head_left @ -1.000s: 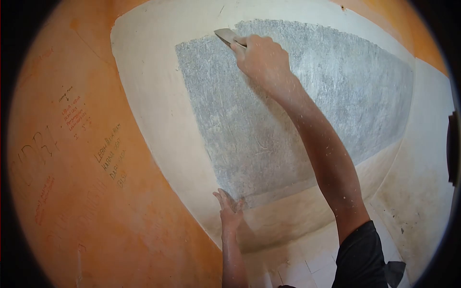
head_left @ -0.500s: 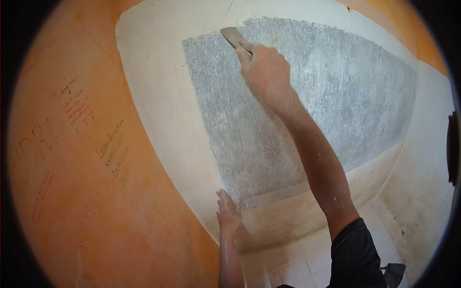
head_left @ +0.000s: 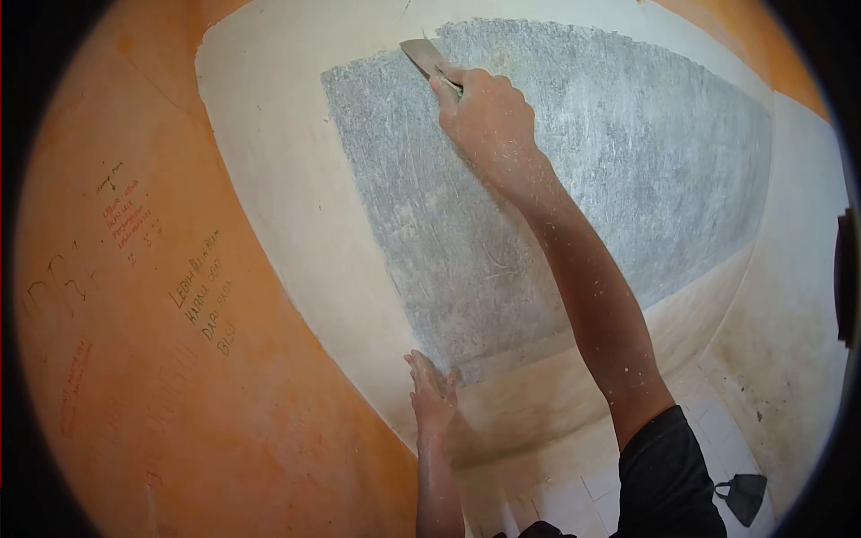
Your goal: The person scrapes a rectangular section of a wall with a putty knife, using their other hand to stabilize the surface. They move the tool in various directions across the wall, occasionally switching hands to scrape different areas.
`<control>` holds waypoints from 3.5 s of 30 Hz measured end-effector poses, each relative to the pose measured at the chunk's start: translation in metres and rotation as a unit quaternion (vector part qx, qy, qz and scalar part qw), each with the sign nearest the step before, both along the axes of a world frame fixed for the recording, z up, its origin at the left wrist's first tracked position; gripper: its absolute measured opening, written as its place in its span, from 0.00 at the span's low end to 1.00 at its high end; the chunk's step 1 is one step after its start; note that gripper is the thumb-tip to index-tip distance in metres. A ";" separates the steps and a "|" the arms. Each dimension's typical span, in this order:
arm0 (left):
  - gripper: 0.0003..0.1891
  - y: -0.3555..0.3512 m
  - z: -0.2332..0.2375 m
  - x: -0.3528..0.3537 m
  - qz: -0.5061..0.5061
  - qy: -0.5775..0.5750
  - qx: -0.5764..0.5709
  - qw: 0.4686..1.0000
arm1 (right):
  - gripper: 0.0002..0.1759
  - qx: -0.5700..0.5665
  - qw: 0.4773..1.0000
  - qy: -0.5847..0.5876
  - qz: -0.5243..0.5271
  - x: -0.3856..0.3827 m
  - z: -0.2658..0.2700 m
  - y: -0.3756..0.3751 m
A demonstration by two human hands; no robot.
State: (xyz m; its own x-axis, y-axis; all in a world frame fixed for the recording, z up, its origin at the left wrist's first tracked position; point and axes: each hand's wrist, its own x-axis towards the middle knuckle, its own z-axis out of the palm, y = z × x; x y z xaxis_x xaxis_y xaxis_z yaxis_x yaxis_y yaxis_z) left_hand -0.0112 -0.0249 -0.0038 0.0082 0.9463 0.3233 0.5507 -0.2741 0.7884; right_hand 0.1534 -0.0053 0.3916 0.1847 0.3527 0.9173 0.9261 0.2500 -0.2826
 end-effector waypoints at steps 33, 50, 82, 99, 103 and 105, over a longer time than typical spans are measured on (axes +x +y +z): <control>0.51 0.002 0.000 -0.002 -0.009 0.003 -0.002 1.000 | 0.22 -0.035 0.999 0.021 0.028 0.002 0.013 -0.003; 0.50 0.004 -0.006 0.002 -0.011 -0.022 0.020 1.000 | 0.21 -0.014 1.000 -0.010 0.004 0.011 -0.009 -0.006; 0.50 -0.001 0.011 0.009 -0.004 0.022 -0.061 0.998 | 0.15 -0.020 0.989 -0.108 -0.098 0.019 0.017 -0.014; 0.46 -0.003 0.031 -0.016 0.020 -0.046 0.112 0.992 | 0.05 -0.006 0.997 -0.049 -0.065 -0.006 0.017 -0.016; 0.44 0.011 0.106 -0.019 0.100 0.002 0.223 0.970 | 0.04 -0.069 0.990 -0.051 -0.108 -0.012 0.016 -0.018; 0.43 0.027 0.132 -0.020 0.130 0.031 0.260 0.956 | 0.05 0.028 0.992 -0.063 -0.105 -0.007 -0.001 -0.010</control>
